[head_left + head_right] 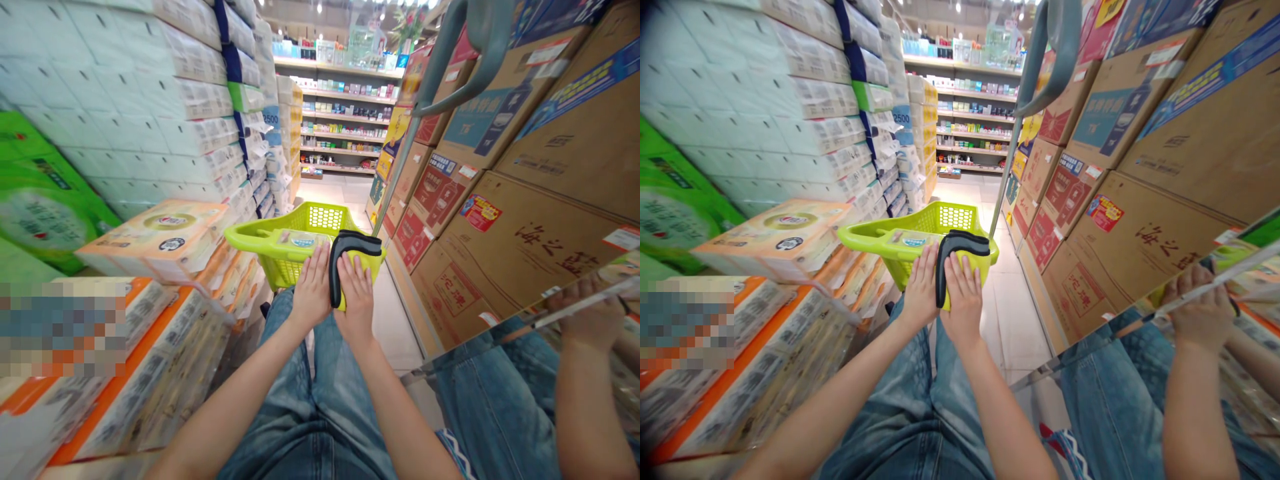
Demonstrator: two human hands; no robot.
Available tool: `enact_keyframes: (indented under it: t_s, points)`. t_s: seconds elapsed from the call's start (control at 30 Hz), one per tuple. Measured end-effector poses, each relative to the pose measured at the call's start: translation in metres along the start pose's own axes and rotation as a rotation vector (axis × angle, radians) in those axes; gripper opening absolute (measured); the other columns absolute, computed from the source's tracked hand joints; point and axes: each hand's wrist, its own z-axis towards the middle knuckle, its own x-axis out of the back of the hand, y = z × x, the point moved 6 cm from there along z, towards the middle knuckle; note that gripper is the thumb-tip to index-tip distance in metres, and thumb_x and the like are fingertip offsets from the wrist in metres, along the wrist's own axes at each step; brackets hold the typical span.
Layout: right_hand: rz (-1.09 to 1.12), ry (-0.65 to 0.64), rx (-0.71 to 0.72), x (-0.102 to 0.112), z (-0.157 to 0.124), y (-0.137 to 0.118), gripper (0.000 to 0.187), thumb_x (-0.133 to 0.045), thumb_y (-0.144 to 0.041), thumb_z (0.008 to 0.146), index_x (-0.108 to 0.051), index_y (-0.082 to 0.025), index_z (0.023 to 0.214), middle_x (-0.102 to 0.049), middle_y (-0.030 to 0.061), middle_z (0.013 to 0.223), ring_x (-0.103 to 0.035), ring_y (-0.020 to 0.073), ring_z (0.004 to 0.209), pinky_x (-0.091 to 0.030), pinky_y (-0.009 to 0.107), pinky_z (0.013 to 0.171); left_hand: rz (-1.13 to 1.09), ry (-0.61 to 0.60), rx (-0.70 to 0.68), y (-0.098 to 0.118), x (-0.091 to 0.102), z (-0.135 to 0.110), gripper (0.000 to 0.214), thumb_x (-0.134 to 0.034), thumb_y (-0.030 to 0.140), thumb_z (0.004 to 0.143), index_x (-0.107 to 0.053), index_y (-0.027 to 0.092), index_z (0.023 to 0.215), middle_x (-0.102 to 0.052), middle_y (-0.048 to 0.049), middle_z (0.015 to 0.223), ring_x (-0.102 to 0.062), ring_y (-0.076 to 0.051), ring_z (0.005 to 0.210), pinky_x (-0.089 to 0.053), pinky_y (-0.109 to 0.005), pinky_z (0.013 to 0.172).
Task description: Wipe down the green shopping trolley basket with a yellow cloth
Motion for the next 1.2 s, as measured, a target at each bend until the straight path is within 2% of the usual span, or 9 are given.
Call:
enact_keyframes:
  t_s: [0.1,0.3,0.53,0.63,0.77,0.9,0.97,1.07,1.2]
  points:
    - [0.021,0.041,-0.006,0.008,-0.002,0.017,0.071,-0.041,-0.012,0.084,-0.029,-0.024,0.153,-0.04,0.0053,0.154,-0.025,0.0229,0.148,-0.02,0.053,0.121,0.013,-0.015,0.007,0.0,0.002,0.001,0.069,-0.037,0.021,0.093,-0.012,0.007,0.155,-0.022,-0.0151,0.16,-0.011,-0.025,0.151,-0.021,-0.044,0.121]
    - [0.068,0.305,-0.164,0.035,0.003,0.062,0.066,-0.04,-0.014,0.087,-0.033,-0.024,0.151,-0.042,0.0078,0.153,-0.031,0.0234,0.146,-0.027,0.053,0.119,0.028,-0.006,0.02,0.004,0.001,0.003,0.069,-0.038,0.022,0.094,-0.01,0.007,0.155,-0.022,-0.0156,0.16,-0.01,-0.025,0.151,-0.019,-0.044,0.121]
    - [-0.035,0.095,-0.055,0.005,0.005,0.008,0.068,-0.042,-0.018,0.085,-0.031,-0.022,0.152,-0.043,0.0072,0.152,-0.024,0.0244,0.149,-0.016,0.055,0.121,0.013,0.014,-0.001,0.0,-0.001,0.0,0.069,-0.036,0.019,0.093,-0.009,0.008,0.155,-0.021,-0.015,0.161,-0.009,-0.025,0.151,-0.022,-0.044,0.12]
    - [-0.016,0.024,0.018,-0.001,0.0,0.0,0.068,-0.041,-0.017,0.085,-0.029,-0.022,0.152,-0.041,0.0066,0.153,-0.025,0.0225,0.148,-0.014,0.052,0.122,0.016,0.006,-0.022,-0.001,0.001,0.0,0.069,-0.035,0.018,0.092,-0.011,0.007,0.155,-0.021,-0.0142,0.161,-0.01,-0.024,0.151,-0.022,-0.042,0.12]
    - [0.009,0.085,0.004,0.015,-0.002,0.03,0.066,-0.041,-0.017,0.086,-0.032,-0.023,0.151,-0.042,0.0065,0.153,-0.028,0.0235,0.147,-0.014,0.054,0.122,0.045,-0.019,-0.006,0.0,0.003,0.002,0.067,-0.038,0.022,0.093,-0.015,0.006,0.154,-0.024,-0.0157,0.16,-0.012,-0.025,0.151,-0.02,-0.043,0.121]
    - [0.12,0.315,-0.189,0.034,0.001,0.071,0.059,-0.043,-0.02,0.091,-0.037,-0.023,0.149,-0.044,0.0088,0.151,-0.035,0.0246,0.144,-0.026,0.053,0.119,0.057,-0.01,0.001,0.004,0.002,0.003,0.068,-0.038,0.022,0.094,-0.013,0.005,0.154,-0.023,-0.0161,0.16,-0.009,-0.025,0.151,-0.018,-0.043,0.121]
    - [0.175,0.375,-0.261,0.034,0.001,0.075,0.058,-0.044,-0.022,0.092,-0.036,-0.023,0.15,-0.043,0.0094,0.152,-0.039,0.024,0.142,-0.031,0.051,0.117,0.055,-0.006,0.003,0.004,0.001,0.003,0.069,-0.038,0.023,0.094,-0.011,0.005,0.154,-0.022,-0.0165,0.16,-0.009,-0.025,0.151,-0.018,-0.044,0.121]
    - [0.142,0.336,-0.217,0.024,0.002,0.053,0.06,-0.042,-0.021,0.092,-0.034,-0.022,0.151,-0.04,0.0082,0.154,-0.03,0.0243,0.146,-0.025,0.053,0.12,0.045,0.003,0.01,0.002,0.0,0.001,0.07,-0.038,0.022,0.094,-0.009,0.006,0.155,-0.021,-0.0164,0.16,-0.009,-0.026,0.151,-0.019,-0.044,0.121]
    - [0.045,0.137,-0.047,0.003,-0.001,0.012,0.063,-0.04,-0.019,0.09,-0.03,-0.023,0.152,-0.041,0.0065,0.154,-0.024,0.0243,0.149,-0.02,0.055,0.121,0.025,0.007,-0.005,0.0,-0.001,0.0,0.069,-0.036,0.02,0.093,-0.01,0.006,0.155,-0.02,-0.0156,0.161,-0.008,-0.025,0.151,-0.019,-0.044,0.12]
